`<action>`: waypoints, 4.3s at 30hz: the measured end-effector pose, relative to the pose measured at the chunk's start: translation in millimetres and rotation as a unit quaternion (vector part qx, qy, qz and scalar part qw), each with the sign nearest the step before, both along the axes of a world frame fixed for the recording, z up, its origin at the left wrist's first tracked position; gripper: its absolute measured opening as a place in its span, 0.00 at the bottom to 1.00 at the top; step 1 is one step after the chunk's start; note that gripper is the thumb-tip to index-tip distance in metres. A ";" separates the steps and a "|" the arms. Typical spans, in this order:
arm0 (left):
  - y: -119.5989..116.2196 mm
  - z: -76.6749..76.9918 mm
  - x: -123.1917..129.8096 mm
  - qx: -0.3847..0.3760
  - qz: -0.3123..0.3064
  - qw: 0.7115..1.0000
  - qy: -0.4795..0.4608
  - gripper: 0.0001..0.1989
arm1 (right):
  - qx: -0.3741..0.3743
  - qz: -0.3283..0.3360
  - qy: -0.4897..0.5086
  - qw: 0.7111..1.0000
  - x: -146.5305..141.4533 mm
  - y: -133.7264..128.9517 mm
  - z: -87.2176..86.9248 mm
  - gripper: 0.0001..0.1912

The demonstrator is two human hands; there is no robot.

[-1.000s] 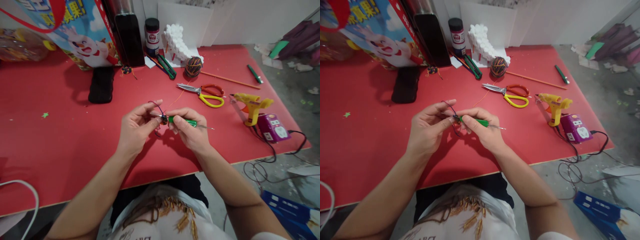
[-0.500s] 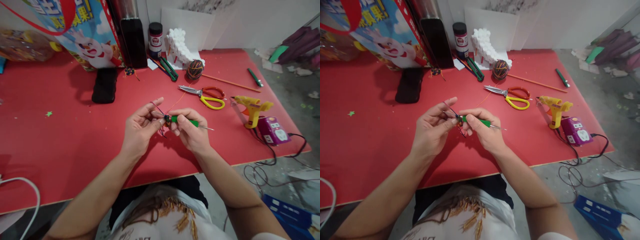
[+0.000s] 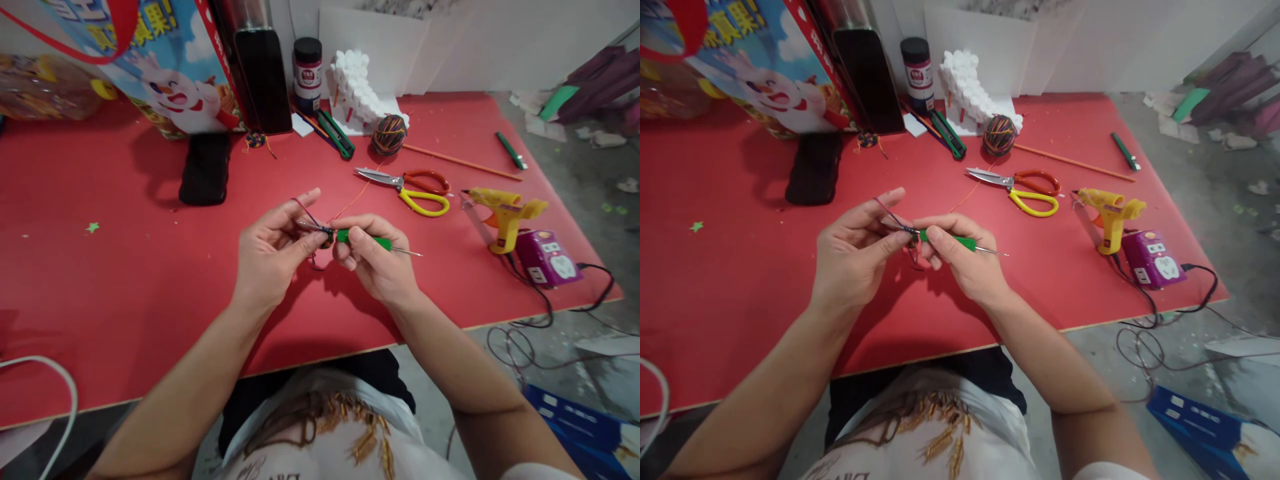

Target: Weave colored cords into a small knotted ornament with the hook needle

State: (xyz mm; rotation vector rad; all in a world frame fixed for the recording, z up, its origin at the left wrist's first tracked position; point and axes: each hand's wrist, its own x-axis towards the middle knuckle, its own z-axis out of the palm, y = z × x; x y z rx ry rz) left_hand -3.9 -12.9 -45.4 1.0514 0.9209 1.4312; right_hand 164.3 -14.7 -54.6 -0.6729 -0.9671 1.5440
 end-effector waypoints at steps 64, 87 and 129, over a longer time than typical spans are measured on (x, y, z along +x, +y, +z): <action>-4.6 18.4 -6.8 -0.029 0.013 0.999 -0.026 0.27 | 0.211 -0.148 -0.222 0.940 4.2 -17.1 2.1 0.09; -0.4 17.1 -15.0 -0.063 -0.011 0.996 -0.064 0.29 | 0.236 -0.145 -0.187 0.943 3.1 -13.5 -1.1 0.09; -0.6 13.5 -14.5 0.011 0.000 1.000 0.013 0.28 | 0.244 -0.111 -0.185 0.945 9.7 -7.2 3.2 0.08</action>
